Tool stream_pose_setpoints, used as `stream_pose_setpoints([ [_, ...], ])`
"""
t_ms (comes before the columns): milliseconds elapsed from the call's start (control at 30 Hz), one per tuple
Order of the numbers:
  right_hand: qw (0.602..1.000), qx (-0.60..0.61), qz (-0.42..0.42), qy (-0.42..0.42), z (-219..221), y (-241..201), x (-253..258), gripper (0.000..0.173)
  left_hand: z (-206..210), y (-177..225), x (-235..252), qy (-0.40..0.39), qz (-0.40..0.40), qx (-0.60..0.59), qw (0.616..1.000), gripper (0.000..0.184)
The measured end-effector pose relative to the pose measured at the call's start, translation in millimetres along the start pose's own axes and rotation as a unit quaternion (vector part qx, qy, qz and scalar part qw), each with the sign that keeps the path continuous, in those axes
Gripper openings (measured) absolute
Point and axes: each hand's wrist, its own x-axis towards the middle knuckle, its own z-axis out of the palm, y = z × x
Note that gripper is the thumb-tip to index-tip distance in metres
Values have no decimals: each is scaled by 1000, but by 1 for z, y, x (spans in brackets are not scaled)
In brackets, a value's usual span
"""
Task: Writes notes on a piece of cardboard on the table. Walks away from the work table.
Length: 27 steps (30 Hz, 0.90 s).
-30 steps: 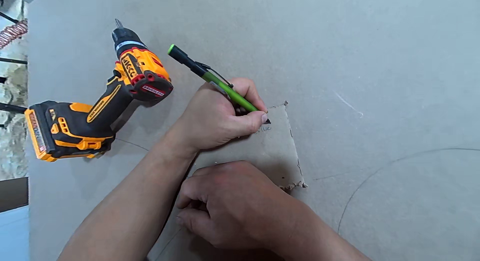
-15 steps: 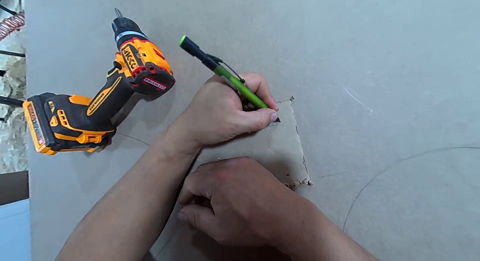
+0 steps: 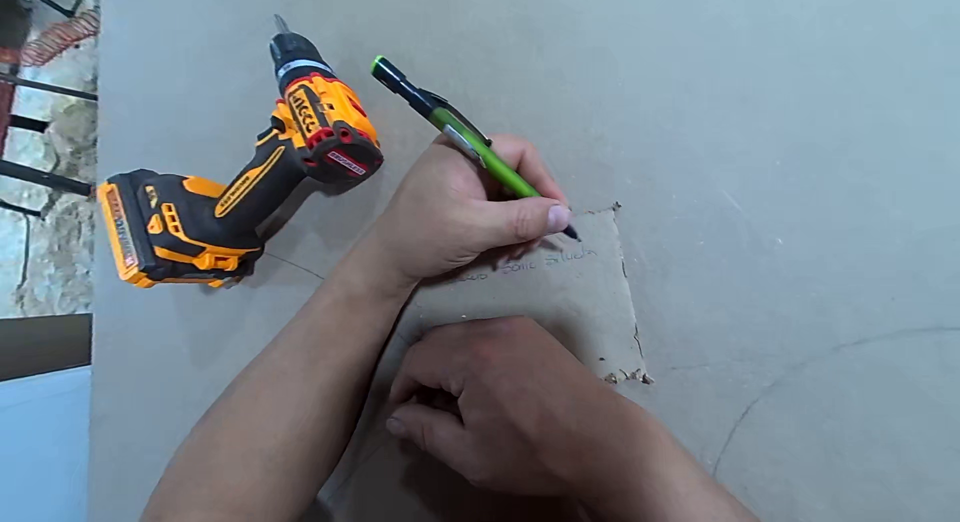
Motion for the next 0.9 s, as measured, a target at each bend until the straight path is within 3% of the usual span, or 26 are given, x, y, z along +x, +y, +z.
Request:
stream_pose_setpoints([
  [167,1000,6,-5,-2,-1,1,-2,24,-48,9,-62,0,-22,137,990,16],
  [267,1000,9,-6,-18,-4,2,-3,25,-47,3,-83,-9,-13,121,992,13],
  [400,1000,8,-4,-15,-2,1,-3,25,-41,-2,-77,-18,-19,137,990,4],
  [533,1000,9,-13,-1,-1,3,-3,25,-41,-1,-76,-21,2,119,993,9],
  [667,1000,6,-18,3,2,3,-2,24,-43,-1,-70,-63,-13,127,990,5],
  [900,1000,1,-16,3,4,3,-2,25,-37,4,-70,-66,-46,159,984,6],
])
